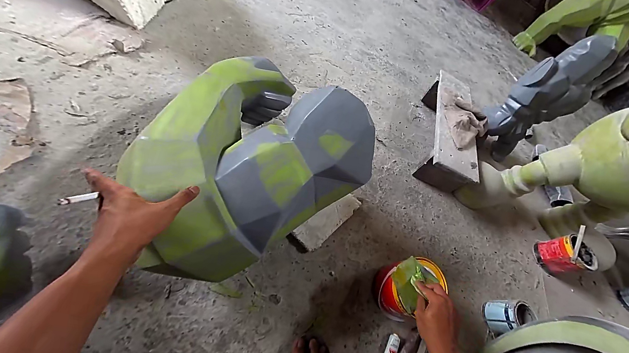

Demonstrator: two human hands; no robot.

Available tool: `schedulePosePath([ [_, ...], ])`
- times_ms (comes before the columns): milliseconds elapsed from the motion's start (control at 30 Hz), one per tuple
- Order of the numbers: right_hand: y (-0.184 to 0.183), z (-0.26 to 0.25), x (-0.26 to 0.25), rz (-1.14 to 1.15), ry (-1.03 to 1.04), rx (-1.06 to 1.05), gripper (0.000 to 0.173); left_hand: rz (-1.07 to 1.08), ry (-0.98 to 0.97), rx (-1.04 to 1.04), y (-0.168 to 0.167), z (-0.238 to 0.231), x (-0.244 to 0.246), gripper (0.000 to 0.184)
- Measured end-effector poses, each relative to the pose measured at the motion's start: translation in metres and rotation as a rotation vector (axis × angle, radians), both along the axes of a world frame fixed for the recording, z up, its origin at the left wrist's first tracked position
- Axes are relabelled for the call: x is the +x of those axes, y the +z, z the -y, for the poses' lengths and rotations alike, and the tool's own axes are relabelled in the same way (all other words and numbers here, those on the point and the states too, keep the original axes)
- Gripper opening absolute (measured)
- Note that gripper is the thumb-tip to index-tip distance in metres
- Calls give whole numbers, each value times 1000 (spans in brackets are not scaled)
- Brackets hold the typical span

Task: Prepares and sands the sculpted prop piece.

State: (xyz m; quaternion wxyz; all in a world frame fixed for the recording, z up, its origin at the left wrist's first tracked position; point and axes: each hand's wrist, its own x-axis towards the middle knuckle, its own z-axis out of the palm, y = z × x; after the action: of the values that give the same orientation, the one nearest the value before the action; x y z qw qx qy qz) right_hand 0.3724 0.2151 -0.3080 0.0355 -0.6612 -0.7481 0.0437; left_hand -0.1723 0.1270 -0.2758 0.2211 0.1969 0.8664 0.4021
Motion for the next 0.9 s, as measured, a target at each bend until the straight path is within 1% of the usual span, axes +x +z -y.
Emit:
schedulePosePath([
  [67,5,-2,-2,40,9,-38,36,51,-17,-48,4,-1,0,144],
  [267,16,-3,-6,174,23,-117,36,53,-71,-87,7,0,-3,142],
  [333,24,-1,-10,151,0,-122,35,65,-78,-84,8,0,-3,139],
  [367,29,3,-16,73,-26,-103,34,65,-82,-89,9,0,-4,139],
  [400,32,7,-26,-60,-54,-63,32,53,-89,-100,12,0,-5,139],
  [433,34,14,-41,-227,-78,-29,31,32,-101,-112,14,0,-7,141],
  [500,28,37,-83,-604,-92,-34,26,-32,-153,-144,20,1,-11,146],
  [600,-5,76,-161,-1125,-66,-155,23,-135,-293,-198,30,-2,-21,148],
  [667,-24,93,-206,-1334,-40,-218,24,-222,-388,-221,33,-1,-27,147],
  [700,-31,97,-222,-1379,-13,-250,28,-253,-422,-238,33,1,-29,147],
  [767,-38,100,-248,-1366,11,-268,29,-270,-429,-236,34,6,-32,151],
  [900,-47,95,-286,-1280,16,-154,25,-208,-339,-208,34,7,-29,150],
])
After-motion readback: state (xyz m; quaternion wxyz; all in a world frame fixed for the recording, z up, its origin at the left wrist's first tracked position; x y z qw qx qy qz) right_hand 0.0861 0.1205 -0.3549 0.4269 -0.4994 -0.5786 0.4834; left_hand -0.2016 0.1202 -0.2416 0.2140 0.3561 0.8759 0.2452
